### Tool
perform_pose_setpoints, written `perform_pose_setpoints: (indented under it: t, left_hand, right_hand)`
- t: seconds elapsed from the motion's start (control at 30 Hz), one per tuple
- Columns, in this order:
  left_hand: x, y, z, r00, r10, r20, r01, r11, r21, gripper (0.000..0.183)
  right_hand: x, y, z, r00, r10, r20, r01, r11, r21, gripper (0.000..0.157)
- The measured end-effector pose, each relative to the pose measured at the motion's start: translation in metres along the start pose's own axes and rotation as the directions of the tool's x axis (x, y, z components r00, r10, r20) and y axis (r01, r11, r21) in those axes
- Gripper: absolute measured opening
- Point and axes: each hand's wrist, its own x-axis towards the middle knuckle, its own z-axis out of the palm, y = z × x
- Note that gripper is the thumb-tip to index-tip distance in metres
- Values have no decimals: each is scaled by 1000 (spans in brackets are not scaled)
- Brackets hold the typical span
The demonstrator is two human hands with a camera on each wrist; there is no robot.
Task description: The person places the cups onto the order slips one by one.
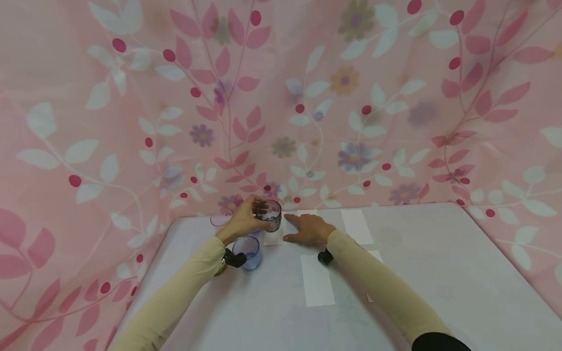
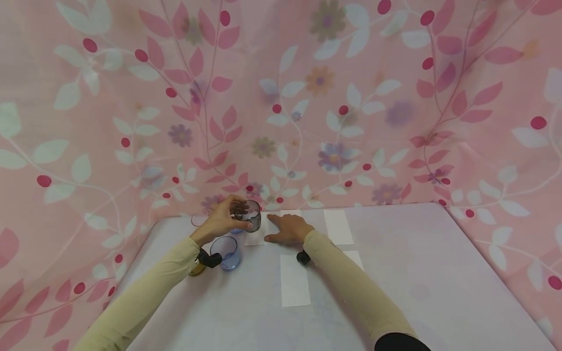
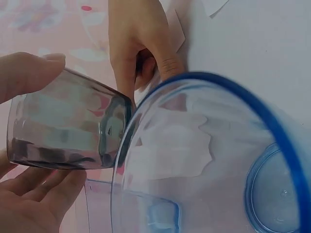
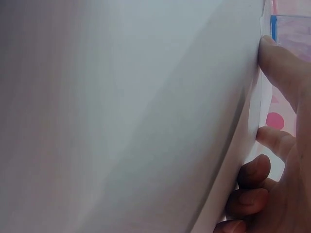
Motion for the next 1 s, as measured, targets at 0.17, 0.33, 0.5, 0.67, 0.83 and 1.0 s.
perform_pose_setpoints:
  t: [0.17,0.33,0.5,0.67,0.83,1.0]
  left_hand:
    - [3,1,4,1000,15,2,-15,998,65,78]
    - [6,1,5,1000,21,-6,-20,993,118,78]
    - [10,3,5,1000,6,-1,-6,990,141,77]
    - [14,3,6,1000,11,-1,-10,983,184,76]
    - [16,-1,7,999,42,20,-45,978,202,74]
    - [20,-5,7,997,69,22,-72,973,218,72]
  right_hand:
    - [-1,0,1,1000,-4,-12,4,1000,8,92]
    - [-2,-3,-1,1000,5,-22,-5,1000,9,91]
    - [-4,-5,-3,999,29,-22,-28,999,35,90]
    - [-8,-8,-4,999,22,-34,-21,999,39,89]
    - [-10,-10,-6,999,26,-41,-24,999,45,90]
    - [-10,-9,-6,999,18,-43,-16,999,48,88]
